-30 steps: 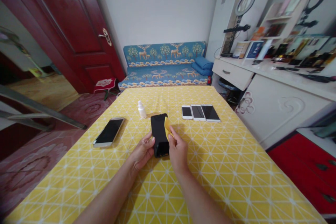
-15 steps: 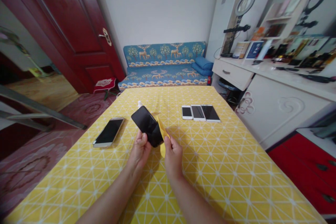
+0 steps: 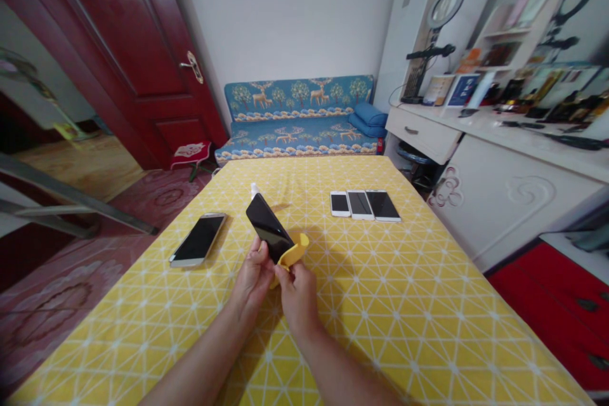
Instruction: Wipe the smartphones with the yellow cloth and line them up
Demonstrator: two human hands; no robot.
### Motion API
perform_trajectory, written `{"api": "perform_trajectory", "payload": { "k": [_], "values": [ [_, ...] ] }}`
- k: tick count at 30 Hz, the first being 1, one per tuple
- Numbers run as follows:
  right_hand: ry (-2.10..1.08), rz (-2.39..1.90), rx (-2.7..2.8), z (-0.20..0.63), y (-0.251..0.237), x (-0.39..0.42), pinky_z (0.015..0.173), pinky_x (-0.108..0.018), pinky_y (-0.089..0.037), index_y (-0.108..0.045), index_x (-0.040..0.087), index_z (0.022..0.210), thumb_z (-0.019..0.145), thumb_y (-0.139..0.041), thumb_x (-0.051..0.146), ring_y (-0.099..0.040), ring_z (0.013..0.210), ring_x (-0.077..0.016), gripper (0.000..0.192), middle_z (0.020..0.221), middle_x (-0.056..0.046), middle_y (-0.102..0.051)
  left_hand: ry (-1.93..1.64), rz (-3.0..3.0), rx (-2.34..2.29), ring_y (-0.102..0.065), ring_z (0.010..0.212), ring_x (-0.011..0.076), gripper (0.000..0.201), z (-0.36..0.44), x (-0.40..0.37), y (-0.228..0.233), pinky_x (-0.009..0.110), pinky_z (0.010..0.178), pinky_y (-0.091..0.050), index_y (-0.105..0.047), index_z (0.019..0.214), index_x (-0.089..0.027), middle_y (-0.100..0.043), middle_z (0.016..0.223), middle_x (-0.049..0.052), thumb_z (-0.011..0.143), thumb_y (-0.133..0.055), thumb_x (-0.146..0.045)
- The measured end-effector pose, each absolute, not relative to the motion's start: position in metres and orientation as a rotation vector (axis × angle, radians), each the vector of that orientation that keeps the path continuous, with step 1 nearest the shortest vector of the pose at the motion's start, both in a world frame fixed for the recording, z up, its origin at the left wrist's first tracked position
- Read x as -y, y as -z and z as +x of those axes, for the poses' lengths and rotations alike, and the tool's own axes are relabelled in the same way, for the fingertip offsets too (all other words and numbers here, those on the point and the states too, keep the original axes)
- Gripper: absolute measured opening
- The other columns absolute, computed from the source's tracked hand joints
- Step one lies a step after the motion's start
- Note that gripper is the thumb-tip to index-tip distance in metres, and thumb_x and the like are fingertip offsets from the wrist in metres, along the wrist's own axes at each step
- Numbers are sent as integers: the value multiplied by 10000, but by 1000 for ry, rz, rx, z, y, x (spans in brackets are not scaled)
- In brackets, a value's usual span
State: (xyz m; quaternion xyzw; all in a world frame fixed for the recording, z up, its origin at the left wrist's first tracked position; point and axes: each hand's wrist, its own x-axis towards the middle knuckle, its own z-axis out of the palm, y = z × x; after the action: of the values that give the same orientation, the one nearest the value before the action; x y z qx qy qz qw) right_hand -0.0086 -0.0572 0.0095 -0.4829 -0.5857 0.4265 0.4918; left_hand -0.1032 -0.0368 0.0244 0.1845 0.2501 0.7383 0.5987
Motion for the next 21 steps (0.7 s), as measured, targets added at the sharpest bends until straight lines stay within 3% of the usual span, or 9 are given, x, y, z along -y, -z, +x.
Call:
{"api": "perform_trajectory", "payload": {
  "k": [4, 6, 9, 12, 15, 18, 21],
  "values": [
    [-920, -1116, 1516, -8, -14, 62, 561, -248, -408, -650, 156, 840, 891, -519, 340, -577, 595, -162, 231, 677, -26, -653, -1695, 437, -600, -669, 817, 151, 505, -103, 37, -29, 240, 784, -524, -614, 1191, -222, -721, 962, 25, 709, -746, -146],
    [-867, -1039, 1576, -7, -13, 62, 612, -258, -450, -673, 167, 921, 915, -486, 309, -623, 653, -177, 235, 744, -42, -689, -1710, 413, -631, -658, 764, 125, 536, -105, 38, -33, 209, 750, -518, -599, 1225, -227, -711, 884, 3, 718, -717, -101],
    [-802, -932, 1719, -6, -11, 61, 724, -286, -501, -691, 184, 1001, 941, -437, 284, -681, 816, -212, 279, 903, -79, -727, -1741, 387, -714, -604, 602, 68, 634, -109, 39, -37, 153, 634, -494, -520, 1329, -273, -656, 732, -49, 751, -638, -40],
    [-753, -890, 1852, -4, -11, 60, 860, -313, -507, -667, 193, 1136, 957, -414, 274, -667, 1007, -231, 320, 1101, -99, -705, -1690, 373, -785, -604, 585, 62, 666, -113, 40, -35, 153, 574, -486, -479, 1371, -278, -680, 844, -20, 765, -572, -19],
    [-676, -868, 1936, -3, -11, 61, 988, -344, -464, -587, 195, 1280, 955, -431, 273, -600, 1156, -238, 369, 1232, -105, -648, -1617, 279, -786, -635, 627, 95, 560, -114, 37, -32, 188, 576, -506, -578, 1267, -199, -698, 937, 34, 741, -544, -9],
    [-633, -848, 1949, -2, -13, 63, 1077, -393, -398, -496, 205, 1375, 937, -471, 274, -515, 1258, -251, 444, 1322, -111, -580, -1552, 79, -734, -651, 656, 146, 298, -114, 35, -33, 235, 621, -530, -670, 1035, -94, -693, 820, 79, 782, -513, -83],
    [-673, -876, 1808, -2, -16, 64, 1069, -419, -398, -574, 215, 1286, 923, -501, 287, -515, 1245, -263, 377, 1297, -116, -583, -1466, -38, -600, -629, 618, 175, 271, -116, 37, -36, 278, 607, -532, -673, 900, -56, -665, 729, 113, 848, -468, -225]
  ]
}}
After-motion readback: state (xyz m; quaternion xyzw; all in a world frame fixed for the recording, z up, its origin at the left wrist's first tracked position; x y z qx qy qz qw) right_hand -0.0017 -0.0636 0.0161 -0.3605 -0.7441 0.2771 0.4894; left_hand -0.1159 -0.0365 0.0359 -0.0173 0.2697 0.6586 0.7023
